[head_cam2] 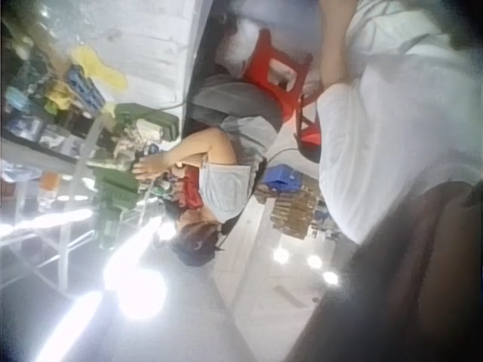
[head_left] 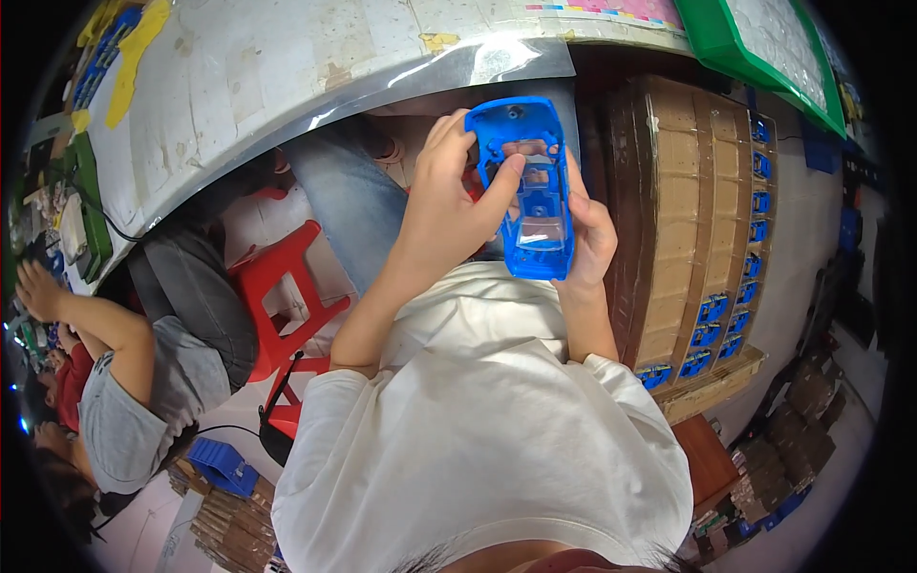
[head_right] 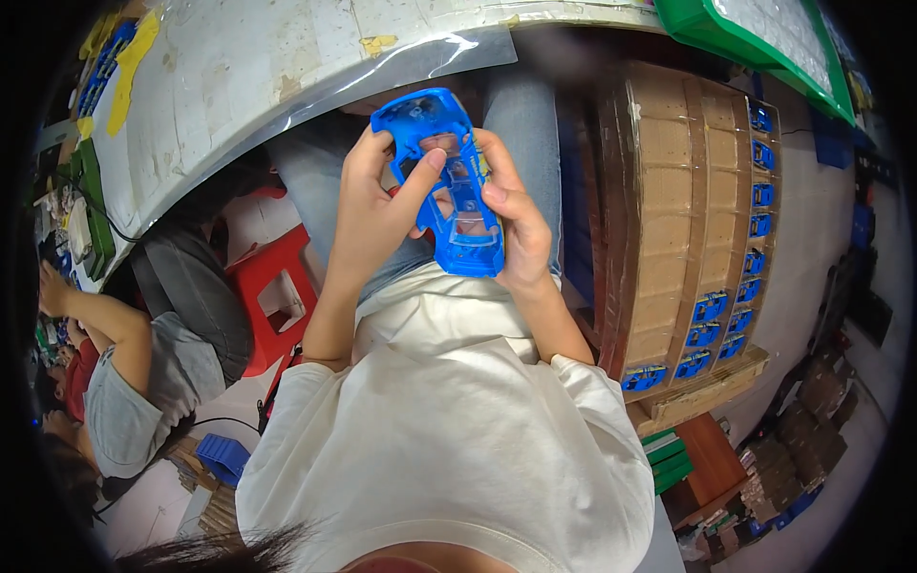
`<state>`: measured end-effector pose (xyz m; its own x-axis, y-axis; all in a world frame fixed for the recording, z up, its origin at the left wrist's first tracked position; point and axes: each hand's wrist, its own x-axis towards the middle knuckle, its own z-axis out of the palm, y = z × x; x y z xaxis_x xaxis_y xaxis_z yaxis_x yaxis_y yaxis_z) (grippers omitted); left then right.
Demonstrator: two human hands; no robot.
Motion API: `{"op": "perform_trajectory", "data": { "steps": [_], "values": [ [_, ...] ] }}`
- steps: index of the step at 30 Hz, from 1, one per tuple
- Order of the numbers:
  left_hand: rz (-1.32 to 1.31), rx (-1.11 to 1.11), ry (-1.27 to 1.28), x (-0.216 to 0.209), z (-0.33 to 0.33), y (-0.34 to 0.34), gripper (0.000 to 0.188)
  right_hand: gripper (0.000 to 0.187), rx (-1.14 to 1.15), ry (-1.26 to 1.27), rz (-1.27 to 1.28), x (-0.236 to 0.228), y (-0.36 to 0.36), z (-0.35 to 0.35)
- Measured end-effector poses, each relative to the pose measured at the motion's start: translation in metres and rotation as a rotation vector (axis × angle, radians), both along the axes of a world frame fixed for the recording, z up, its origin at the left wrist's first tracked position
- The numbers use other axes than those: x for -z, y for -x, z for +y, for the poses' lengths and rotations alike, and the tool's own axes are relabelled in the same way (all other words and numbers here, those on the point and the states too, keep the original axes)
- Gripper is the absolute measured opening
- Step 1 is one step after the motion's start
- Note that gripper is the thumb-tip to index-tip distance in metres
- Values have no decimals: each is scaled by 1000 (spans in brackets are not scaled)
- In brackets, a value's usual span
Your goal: The person assembles toy cars by repeatedly picking up transparent plastic window pieces and fitting them into toy car bodies by hand.
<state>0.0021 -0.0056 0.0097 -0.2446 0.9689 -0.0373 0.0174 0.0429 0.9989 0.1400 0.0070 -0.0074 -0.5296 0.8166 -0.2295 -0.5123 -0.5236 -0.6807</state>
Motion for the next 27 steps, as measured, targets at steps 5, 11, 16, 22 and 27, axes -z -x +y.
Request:
{"op": "perform_trajectory", "data": {
  "steps": [5, 11, 16, 22, 27],
  "values": [
    [396, 58, -99, 6, -1, 4, 16, 50, -23, -216, -313, -10, 1, 2],
    [337, 26, -80, 13, -2, -3, 18, 13, 78, -487, -713, -14, 11, 6],
    [315, 50, -74, 12, -3, -2, 21, 9, 138, -558, -810, -11, 13, 6],
    [319, 79, -51, 11, -5, -2, 23, 9, 139, -576, -840, -14, 14, 5],
    [316, 58, -10, 12, -5, -4, 26, 10, 144, -591, -867, -16, 15, 5]
  ]
}}
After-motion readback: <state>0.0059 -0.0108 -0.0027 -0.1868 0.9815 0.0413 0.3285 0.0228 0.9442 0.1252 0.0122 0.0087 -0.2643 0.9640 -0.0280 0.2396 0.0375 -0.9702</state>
